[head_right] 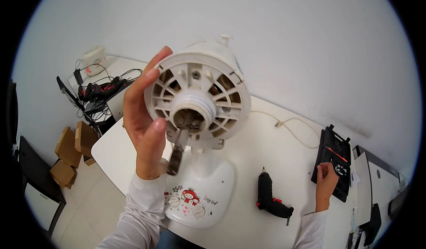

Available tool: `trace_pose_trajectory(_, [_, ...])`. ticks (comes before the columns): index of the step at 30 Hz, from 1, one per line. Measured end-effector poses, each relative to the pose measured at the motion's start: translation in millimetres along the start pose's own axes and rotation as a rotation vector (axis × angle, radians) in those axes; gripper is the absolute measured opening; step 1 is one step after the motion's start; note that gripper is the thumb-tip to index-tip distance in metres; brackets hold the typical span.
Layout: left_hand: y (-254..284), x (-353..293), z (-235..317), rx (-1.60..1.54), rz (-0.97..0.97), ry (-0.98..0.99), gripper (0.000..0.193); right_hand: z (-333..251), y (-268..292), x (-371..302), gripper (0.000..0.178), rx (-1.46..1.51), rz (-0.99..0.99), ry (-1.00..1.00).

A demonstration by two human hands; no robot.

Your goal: The person assembles a white table fan by securing the fan head to the base using a cordless drill. They insert screws, tighten them, and then place the drill into a carrying case.

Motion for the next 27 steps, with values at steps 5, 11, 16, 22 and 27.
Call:
trace_pose_trajectory(5, [1.1,-1.6,2.1,0.067,0.071,0.047,0.063,-110.0,86.9,6.6,0.008,0.376,0.01,-0.05])
trace_pose_trajectory(11, [10.3,-5.4,-5.2,0.026,0.021,0.244,0.069,-208.0,139.0,-22.3,0.013,0.561,0.138,0.212])
trace_pose_trajectory(16, [10.9,-3.6,-3.1,0.017,0.021,0.283,0.066,-255.5,141.9,-26.9,0.015,0.644,0.129,0.251])
trace_pose_trajectory(22, [15.4,0.1,1.9,0.056,-0.004,0.292,0.067,-298.6,126.9,-32.2,0.026,0.701,0.076,0.3])
trace_pose_trajectory(27, [18.6,-5.6,-4.0,0.042,-0.037,0.283,0.073,-311.1,102.5,-28.7,0.02,0.793,0.07,0.302])
Point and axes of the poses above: each hand's wrist, its own x-axis towards the middle knuckle, its own y-axis out of the back of the hand, z = x × y, the point moved 1 cm from there along x, towards the middle knuckle, and after that the axes turned 14 degrees about -x, right-handed, at the moved point
